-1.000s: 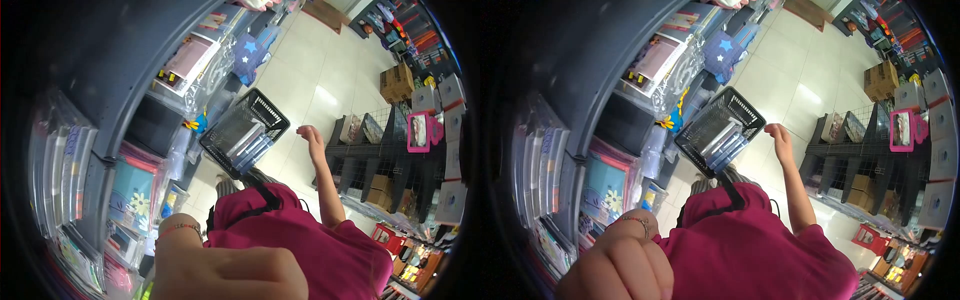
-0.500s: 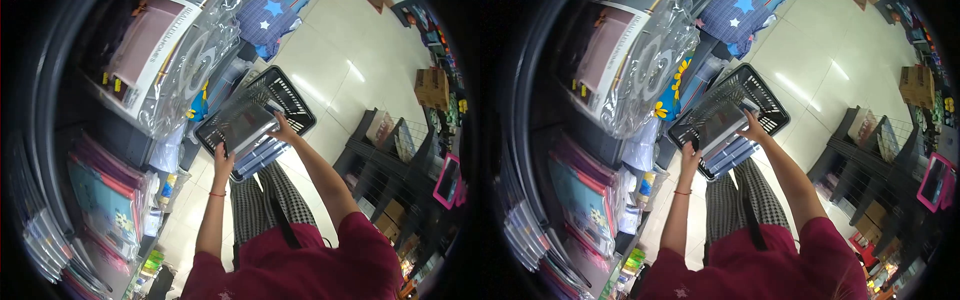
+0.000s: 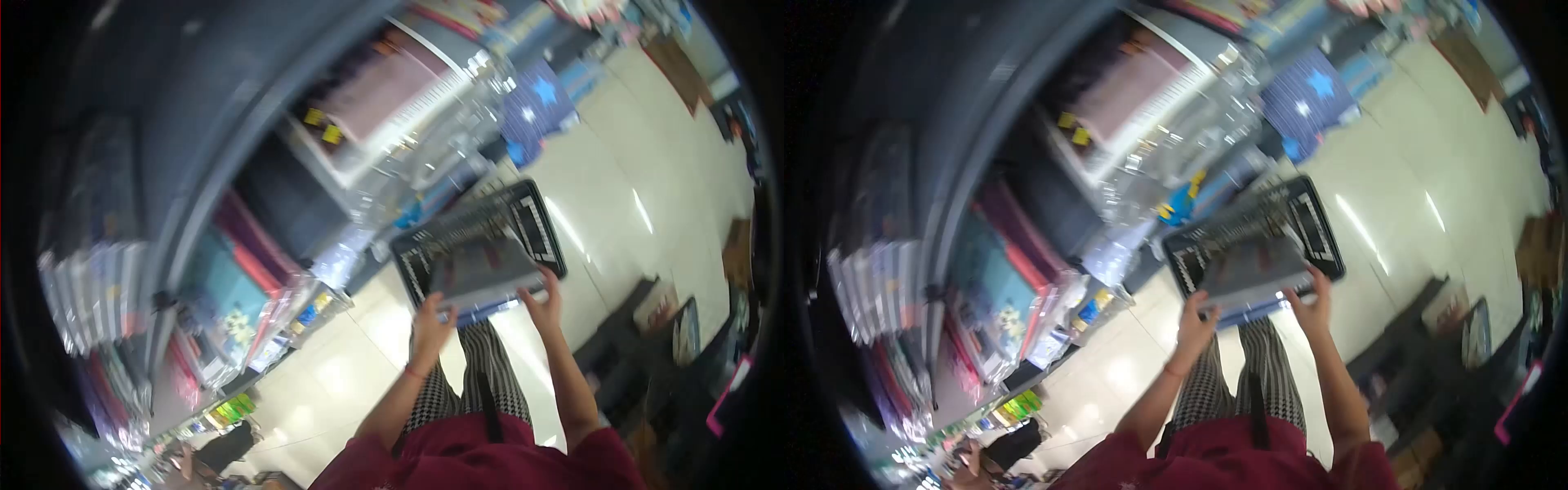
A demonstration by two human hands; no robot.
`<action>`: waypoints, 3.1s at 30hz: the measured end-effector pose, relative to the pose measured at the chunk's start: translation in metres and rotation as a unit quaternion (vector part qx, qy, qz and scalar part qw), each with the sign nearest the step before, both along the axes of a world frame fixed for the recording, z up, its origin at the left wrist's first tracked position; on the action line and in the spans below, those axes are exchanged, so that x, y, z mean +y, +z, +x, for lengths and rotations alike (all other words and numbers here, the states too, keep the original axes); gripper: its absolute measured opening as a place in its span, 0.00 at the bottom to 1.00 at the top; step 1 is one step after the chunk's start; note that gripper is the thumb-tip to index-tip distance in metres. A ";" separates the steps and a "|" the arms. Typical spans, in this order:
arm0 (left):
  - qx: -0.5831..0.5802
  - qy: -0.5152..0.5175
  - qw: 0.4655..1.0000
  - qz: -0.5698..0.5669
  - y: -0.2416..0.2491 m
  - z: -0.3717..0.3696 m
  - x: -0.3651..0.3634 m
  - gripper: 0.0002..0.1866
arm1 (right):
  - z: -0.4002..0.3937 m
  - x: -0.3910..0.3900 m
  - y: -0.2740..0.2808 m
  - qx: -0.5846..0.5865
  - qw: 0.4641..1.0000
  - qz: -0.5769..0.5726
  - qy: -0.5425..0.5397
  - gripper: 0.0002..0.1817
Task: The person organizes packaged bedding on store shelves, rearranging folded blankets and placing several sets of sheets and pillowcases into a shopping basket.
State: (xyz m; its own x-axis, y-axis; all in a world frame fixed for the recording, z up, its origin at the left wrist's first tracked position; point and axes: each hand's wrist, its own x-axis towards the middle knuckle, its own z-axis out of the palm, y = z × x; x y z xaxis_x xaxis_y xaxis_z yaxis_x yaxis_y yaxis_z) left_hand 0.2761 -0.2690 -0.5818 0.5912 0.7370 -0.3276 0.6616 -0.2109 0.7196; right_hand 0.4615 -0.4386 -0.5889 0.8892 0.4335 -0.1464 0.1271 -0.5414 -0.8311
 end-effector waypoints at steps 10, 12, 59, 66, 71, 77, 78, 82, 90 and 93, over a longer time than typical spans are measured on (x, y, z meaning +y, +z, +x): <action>-0.313 -0.113 0.937 0.111 0.268 0.042 -0.026 0.21 | -0.019 -0.071 0.271 -0.163 0.949 0.210 -0.170 0.37; -0.375 -0.131 0.910 0.117 0.306 0.031 -0.012 0.20 | -0.031 -0.072 0.296 -0.217 0.934 0.227 -0.168 0.38; -0.030 -0.401 0.912 0.085 0.190 -0.204 0.182 0.20 | -0.116 0.029 0.164 -0.031 0.986 0.079 -0.143 0.16; 0.136 -0.380 0.896 -0.184 0.071 -0.176 0.129 0.21 | -0.097 -0.057 0.090 0.071 0.983 0.013 -0.170 0.14; 0.080 -0.275 0.945 -0.161 -0.053 -0.095 0.078 0.22 | -0.030 -0.015 -0.026 0.170 0.978 -0.064 -0.101 0.21; 0.113 -0.082 0.973 -0.185 -0.178 -0.035 0.028 0.27 | 0.015 0.044 -0.141 0.194 0.948 -0.251 -0.041 0.35; 0.110 -0.048 0.970 -0.211 -0.169 -0.026 0.023 0.28 | 0.015 0.044 -0.162 0.190 0.944 -0.269 -0.018 0.33; 0.086 0.017 0.986 -0.143 -0.152 -0.024 0.007 0.29 | 0.006 0.054 -0.135 0.152 0.964 -0.215 -0.028 0.28; -0.174 0.094 0.972 -0.123 0.102 0.032 -0.041 0.19 | 0.033 -0.040 0.065 0.101 0.963 0.135 -0.210 0.15; -0.366 0.029 0.919 -0.144 0.157 0.057 -0.075 0.22 | 0.042 -0.071 0.190 -0.010 0.954 0.171 -0.245 0.16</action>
State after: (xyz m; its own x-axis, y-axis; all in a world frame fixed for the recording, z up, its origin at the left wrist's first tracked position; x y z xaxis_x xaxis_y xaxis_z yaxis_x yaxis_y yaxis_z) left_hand 0.3334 -0.3437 -0.4251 0.6937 0.7189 -0.0440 -0.0176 0.0780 0.9968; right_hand 0.5031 -0.5097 -0.3994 0.9985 -0.0159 -0.0519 -0.0542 -0.2380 -0.9698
